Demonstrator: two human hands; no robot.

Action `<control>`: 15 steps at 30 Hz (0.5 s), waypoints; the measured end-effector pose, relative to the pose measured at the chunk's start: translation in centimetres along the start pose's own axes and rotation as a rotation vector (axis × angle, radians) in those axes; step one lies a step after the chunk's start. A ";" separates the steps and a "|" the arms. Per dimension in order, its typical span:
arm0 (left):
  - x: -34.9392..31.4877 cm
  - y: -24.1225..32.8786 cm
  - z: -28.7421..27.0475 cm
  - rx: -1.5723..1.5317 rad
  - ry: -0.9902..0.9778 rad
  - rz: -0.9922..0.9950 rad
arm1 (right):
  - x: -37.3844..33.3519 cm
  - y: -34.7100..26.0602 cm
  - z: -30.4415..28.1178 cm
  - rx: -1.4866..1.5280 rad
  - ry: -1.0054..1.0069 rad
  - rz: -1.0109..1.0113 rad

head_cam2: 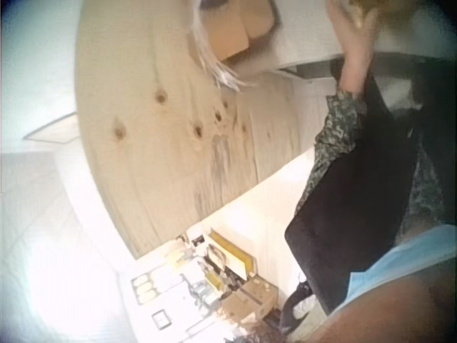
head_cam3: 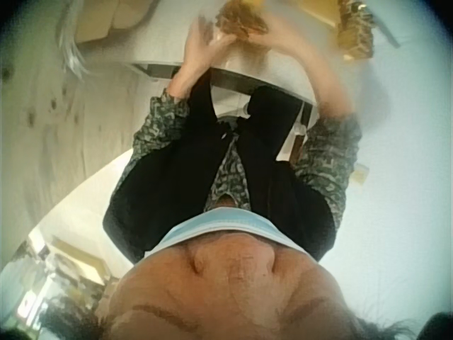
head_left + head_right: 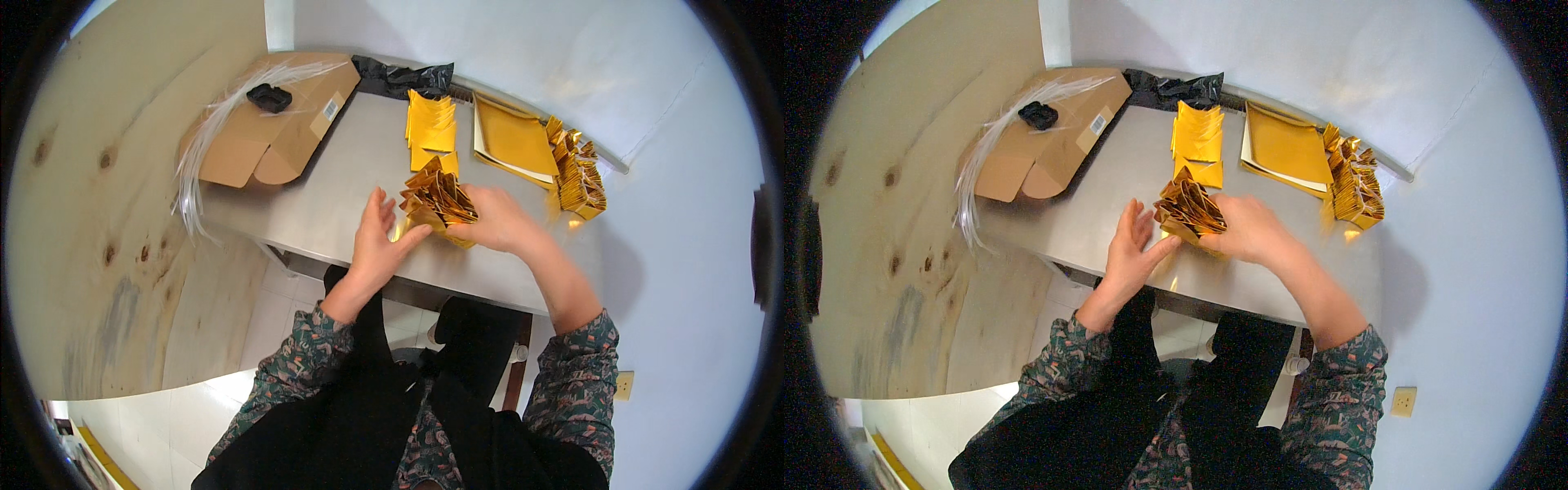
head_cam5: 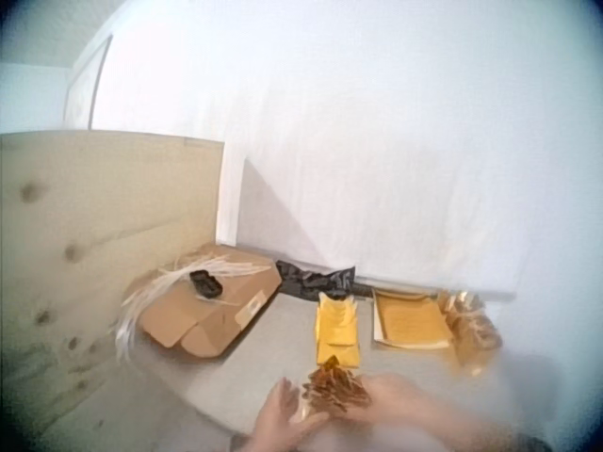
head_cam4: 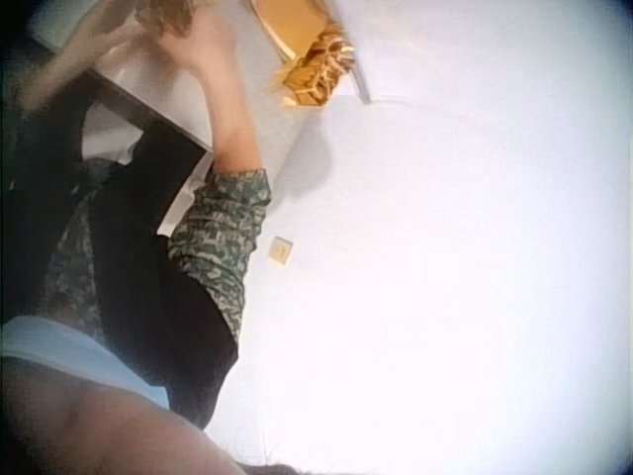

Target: The person folds multiple small gold pouches by hand on a metal table, creating triangular shapes and stacking them. The person handles the pouches one at a time, folding and arranging them into neat piles.

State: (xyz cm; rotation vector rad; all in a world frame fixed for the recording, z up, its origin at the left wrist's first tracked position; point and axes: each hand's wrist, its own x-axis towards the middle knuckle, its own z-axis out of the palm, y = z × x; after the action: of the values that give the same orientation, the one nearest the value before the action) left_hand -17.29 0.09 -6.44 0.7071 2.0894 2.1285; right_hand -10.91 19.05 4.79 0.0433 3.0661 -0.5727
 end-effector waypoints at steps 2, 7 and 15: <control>-0.3 0.6 1.2 -0.384 -0.149 -0.063 | -0.9 -0.3 0.1 0.056 0.067 0.006; -0.2 2.3 4.7 -0.653 -0.240 -0.103 | -3.9 -2.5 2.1 0.054 0.201 0.091; -3.5 3.2 4.9 -0.709 -0.378 -0.173 | -9.5 -3.9 4.5 0.161 0.365 -0.074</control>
State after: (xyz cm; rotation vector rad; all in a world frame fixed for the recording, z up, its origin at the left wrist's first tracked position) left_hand -11.49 3.16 -4.49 0.7135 1.0571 2.1926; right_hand -1.44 13.57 2.28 0.0408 3.3730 -0.9088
